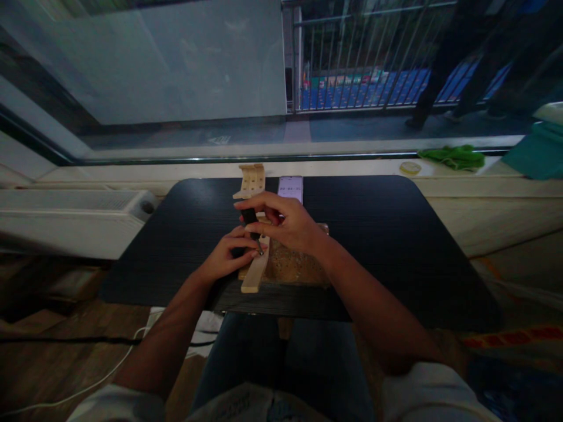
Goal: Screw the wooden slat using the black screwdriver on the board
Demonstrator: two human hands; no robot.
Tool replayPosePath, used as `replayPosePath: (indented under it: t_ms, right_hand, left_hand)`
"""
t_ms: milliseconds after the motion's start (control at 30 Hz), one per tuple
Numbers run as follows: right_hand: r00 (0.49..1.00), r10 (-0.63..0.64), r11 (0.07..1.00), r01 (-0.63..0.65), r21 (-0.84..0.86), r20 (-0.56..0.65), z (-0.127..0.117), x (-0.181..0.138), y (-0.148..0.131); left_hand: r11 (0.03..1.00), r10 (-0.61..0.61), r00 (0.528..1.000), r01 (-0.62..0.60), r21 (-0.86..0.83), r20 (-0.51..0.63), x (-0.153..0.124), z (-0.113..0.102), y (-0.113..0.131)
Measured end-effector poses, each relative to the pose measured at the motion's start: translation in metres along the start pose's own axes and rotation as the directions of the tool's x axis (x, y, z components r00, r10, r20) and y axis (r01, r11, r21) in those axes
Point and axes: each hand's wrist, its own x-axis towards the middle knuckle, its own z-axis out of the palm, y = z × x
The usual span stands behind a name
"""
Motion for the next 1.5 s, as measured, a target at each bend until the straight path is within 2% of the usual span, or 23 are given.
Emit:
replayPosePath:
  t_ms: [200,500,933,1133,1367,1500]
  right_hand:
    - [0.999,-0.009,0.999,0.008,-0.042,-0.033,0.001,0.000,-0.001]
    - [0.986,-0.134,0.991,0.130,-0.043,-0.098,0.007,0.000,0.003]
    - [0.964,-0.209,0.960,0.171,-0.222,-0.164,0.014,-0.004,0.002]
    - [0.950,-0.265,0.947,0.224,-0.229,-0.164,0.016,-0.004,0.006]
    - [0.970,-0.240,0.965,0.233,-0.122,-0.043,0.007,-0.003,0.003]
    - [0.992,-0.117,0.993,0.117,-0.005,0.036,0.003,-0.004,0.000]
  left_hand:
    - [1.000,0.027,1.000,-0.027,0.014,-0.010,0.000,0.000,0.000]
    - [0.999,0.019,1.000,-0.019,0.037,-0.003,-0.001,0.000,-0.002]
    - [1.000,0.027,0.999,-0.028,-0.014,-0.017,-0.002,0.002,-0.004]
    - [0.999,0.042,0.999,-0.042,-0.005,-0.018,-0.002,0.002,-0.005]
    - [0.999,0.036,0.999,-0.037,-0.001,-0.005,-0.001,0.000,-0.003]
    - [0.999,0.034,0.999,-0.034,-0.004,-0.005,-0.001,0.000,-0.002]
